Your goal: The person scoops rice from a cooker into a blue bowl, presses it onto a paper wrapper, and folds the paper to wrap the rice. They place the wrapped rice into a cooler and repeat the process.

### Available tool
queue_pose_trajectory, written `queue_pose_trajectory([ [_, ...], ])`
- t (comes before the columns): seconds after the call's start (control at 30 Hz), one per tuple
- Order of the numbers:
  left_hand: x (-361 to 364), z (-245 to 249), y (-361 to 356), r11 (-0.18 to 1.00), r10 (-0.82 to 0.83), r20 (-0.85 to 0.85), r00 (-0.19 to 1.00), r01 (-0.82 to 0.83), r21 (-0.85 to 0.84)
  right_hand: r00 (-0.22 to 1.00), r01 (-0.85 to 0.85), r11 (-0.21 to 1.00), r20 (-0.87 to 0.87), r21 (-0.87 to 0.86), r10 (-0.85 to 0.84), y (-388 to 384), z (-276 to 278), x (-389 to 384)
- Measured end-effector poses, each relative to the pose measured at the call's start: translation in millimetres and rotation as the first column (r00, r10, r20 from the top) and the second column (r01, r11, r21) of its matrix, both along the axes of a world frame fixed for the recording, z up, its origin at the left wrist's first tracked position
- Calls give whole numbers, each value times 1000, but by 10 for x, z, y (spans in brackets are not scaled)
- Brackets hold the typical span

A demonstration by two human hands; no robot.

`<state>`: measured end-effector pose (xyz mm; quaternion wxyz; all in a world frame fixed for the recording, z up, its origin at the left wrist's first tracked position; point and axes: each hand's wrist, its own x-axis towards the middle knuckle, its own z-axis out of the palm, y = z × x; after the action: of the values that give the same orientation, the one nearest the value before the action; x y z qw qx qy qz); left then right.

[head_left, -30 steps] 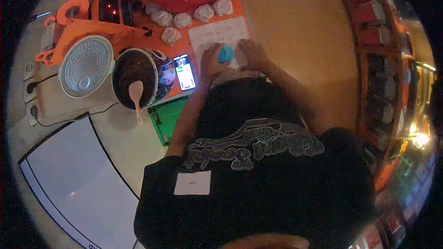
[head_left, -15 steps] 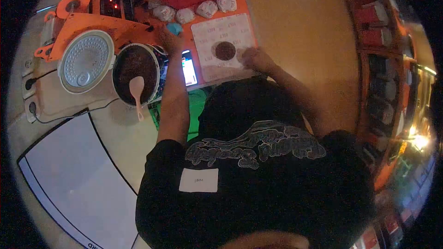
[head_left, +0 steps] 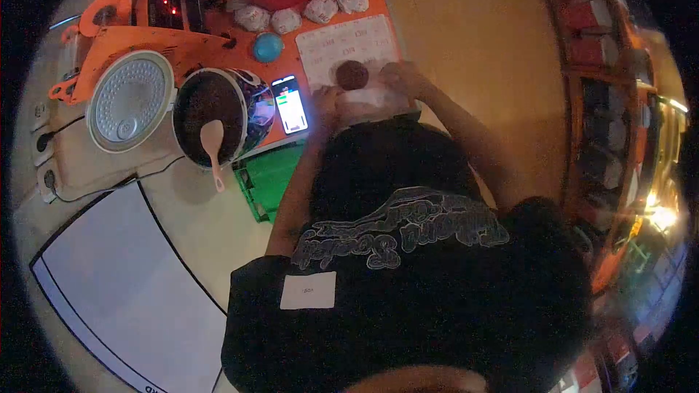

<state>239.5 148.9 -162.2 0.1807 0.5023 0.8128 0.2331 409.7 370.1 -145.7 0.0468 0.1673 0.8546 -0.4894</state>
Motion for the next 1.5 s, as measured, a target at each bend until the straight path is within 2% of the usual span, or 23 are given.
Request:
queue_pose_trajectory([
  [0.07, -36, -197, -35, 1000, -11, -15, 1000, 11, -19, 993, 118, 985, 4, -130, -118, -81, 129, 68],
  [0.1, -57, -257, -41, 999, -21, -38, 999, 20, -32, 977, 58, 973, -213, 223, -10, -91, 119, 102],
  [0.13, -47, -242, -47, 999, -14, -37, 999, 13, -31, 913, 72, 832, -372, 551, 167, -89, 42, 146],
  [0.17, -30, -227, -56, 999, -33, -31, 999, 33, 12, 912, 68, 832, -372, 551, 172, -77, -148, 176],
  [0.23, 0, -124, -70, 997, -49, -28, 998, 50, 56, 940, -232, 870, -129, 435, 316, -4, -682, 241],
  [0.33, -5, 74, -116, 989, -131, 55, 990, 126, 80, 955, -261, 879, -27, 399, 296, 5, -586, 337],
  [0.37, -27, 121, -124, 986, -163, 59, 985, 164, -8, 954, -263, 878, -27, 399, 299, -5, -552, 344],
  [0.43, -44, 156, -75, 976, -194, 66, 979, 200, -92, 961, -89, 951, -226, 296, 160, -1, -453, 356],
  [0.47, -50, 168, -35, 983, -86, 71, 994, 96, -159, 961, -89, 951, -226, 297, 160, -15, -406, 347],
  [0.5, -52, 197, -6, 974, 23, 67, 997, -7, -227, 986, 51, 991, -162, 121, -31, -52, -308, 296],
  [0.53, -36, 326, 45, 974, 24, 68, 997, -7, -228, 976, 205, 978, -64, -46, -208, -85, -281, 258],
  [0.57, -26, 460, 103, 980, 160, 202, 966, -130, -153, 976, 205, 978, -64, -45, -208, -91, -323, 188],
  [0.63, -38, 462, 136, 960, 279, 341, 898, -264, -93, 888, 266, 919, -298, -290, -351, -70, -428, 38],
  [0.77, -146, 303, 120, 964, 264, 287, 921, -261, -49, 889, 377, 844, -108, -381, -446, -9, -363, -6],
  [0.83, -152, 319, 86, 967, 256, 306, 917, -248, -66, 969, 242, 970, -34, -26, -243, 23, -410, -44],
  [1.07, -88, 289, 61, 958, 268, 320, 909, -287, 12, 940, 306, 952, 154, 20, -306, 0, -378, 34],
  [1.13, -101, 264, 82, 958, 266, 328, 906, -287, 15, 920, 376, 887, 225, -269, -322, 51, -55, -23],
  [1.17, -120, 219, 108, 961, 242, 327, 914, -271, 48, 920, 375, 887, 226, -269, -321, 36, -86, -39],
  [1.27, -186, -106, 110, 966, 216, 313, 925, -250, 71, 865, 497, 855, 155, -150, -476, -7, -169, -50],
  [1.33, -224, -65, 154, 967, 217, 296, 930, -247, 67, 822, 566, 775, -263, 281, -505, -100, 54, -74],
  [1.37, -203, 44, 171, 967, 249, 301, 920, -251, -35, 822, 566, 774, -266, 282, -504, -115, 0, -87],
  [1.43, -175, 123, 174, 958, 281, 304, 910, -248, -143, 986, -35, 976, -153, 217, 69, -215, -154, -62],
  [1.5, -173, 96, 199, 976, 213, 275, 938, -220, -4, 983, -150, 980, -85, 126, 162, -463, -169, -158],
])
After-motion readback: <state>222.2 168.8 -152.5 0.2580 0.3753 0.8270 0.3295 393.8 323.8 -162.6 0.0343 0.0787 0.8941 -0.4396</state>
